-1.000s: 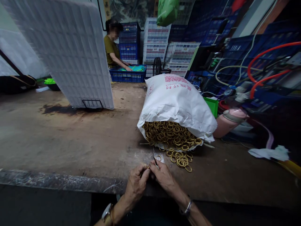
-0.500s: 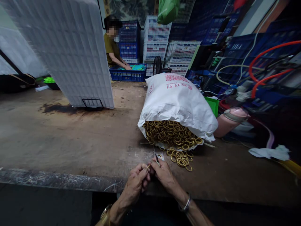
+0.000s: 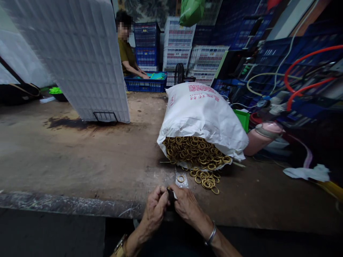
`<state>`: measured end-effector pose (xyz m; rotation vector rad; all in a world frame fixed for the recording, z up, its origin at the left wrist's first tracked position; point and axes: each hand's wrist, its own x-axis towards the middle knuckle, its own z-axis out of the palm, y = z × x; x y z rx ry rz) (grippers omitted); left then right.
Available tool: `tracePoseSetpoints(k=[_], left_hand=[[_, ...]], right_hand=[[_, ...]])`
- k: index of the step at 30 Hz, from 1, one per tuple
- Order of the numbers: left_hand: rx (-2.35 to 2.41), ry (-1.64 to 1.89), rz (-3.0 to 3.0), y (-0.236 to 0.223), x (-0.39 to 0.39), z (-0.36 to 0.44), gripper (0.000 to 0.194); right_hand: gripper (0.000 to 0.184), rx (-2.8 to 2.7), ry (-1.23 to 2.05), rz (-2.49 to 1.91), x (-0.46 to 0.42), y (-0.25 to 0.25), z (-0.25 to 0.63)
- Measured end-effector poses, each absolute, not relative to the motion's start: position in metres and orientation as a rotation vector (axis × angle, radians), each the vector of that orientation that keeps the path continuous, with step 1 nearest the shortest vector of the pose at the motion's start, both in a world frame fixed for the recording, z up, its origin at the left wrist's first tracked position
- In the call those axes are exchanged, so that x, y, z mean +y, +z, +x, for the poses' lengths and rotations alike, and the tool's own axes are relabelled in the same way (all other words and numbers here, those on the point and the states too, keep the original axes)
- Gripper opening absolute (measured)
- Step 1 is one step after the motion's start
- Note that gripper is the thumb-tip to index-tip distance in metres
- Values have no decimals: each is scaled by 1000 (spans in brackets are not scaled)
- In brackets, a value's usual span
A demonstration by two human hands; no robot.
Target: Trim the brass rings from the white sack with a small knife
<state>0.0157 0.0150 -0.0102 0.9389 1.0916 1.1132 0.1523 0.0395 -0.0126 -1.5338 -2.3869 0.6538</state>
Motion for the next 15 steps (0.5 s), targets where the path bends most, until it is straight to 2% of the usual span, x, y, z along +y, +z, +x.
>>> tracePoseSetpoints(k=[5, 11, 15], left_hand=[[1016, 1015, 937, 4, 3, 17, 29], [888, 991, 499, 3, 11, 15, 30], [818, 998, 440, -1, 13, 12, 26]], right_hand=[[25, -2303, 497, -1789, 51, -18, 162], [19, -2063, 259, -1846, 66, -23, 179], [17, -2113, 222, -1904, 70, -23, 181]])
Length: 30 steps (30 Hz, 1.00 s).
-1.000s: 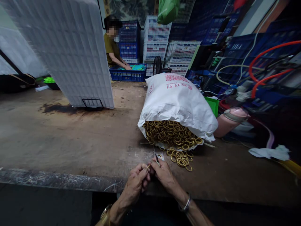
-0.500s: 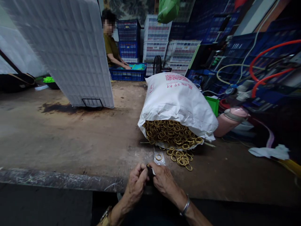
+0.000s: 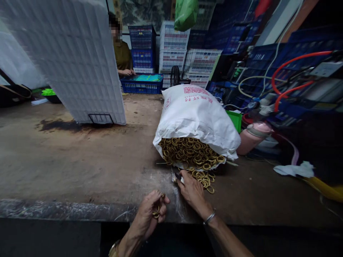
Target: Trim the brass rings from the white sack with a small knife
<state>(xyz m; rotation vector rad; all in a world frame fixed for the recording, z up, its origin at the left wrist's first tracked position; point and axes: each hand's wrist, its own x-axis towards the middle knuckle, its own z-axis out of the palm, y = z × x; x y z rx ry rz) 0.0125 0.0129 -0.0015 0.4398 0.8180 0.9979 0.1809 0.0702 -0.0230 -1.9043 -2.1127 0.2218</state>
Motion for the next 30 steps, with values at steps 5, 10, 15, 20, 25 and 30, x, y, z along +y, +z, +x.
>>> tracePoseSetpoints(k=[5, 10, 15, 20, 25, 30], left_hand=[[687, 967, 323, -3, 13, 9, 16], [670, 935, 214, -5, 15, 7, 15], [824, 979, 426, -4, 17, 12, 22], [1185, 1122, 1035, -10, 19, 14, 20], [1229, 1208, 1426, -21, 18, 10, 22], [1075, 1127, 1554, -16, 16, 10, 19]], right_hand=[[10, -2129, 247, -1905, 70, -21, 178], [9, -2054, 371, -1870, 69, -18, 177], [3, -1742, 968, -1594, 64, -6, 167], [10, -1353, 1492, -1445, 54, 6, 155], [17, -1114, 1759, -1423, 48, 8, 150], [21, -1039, 1867, -1361, 46, 11, 147]])
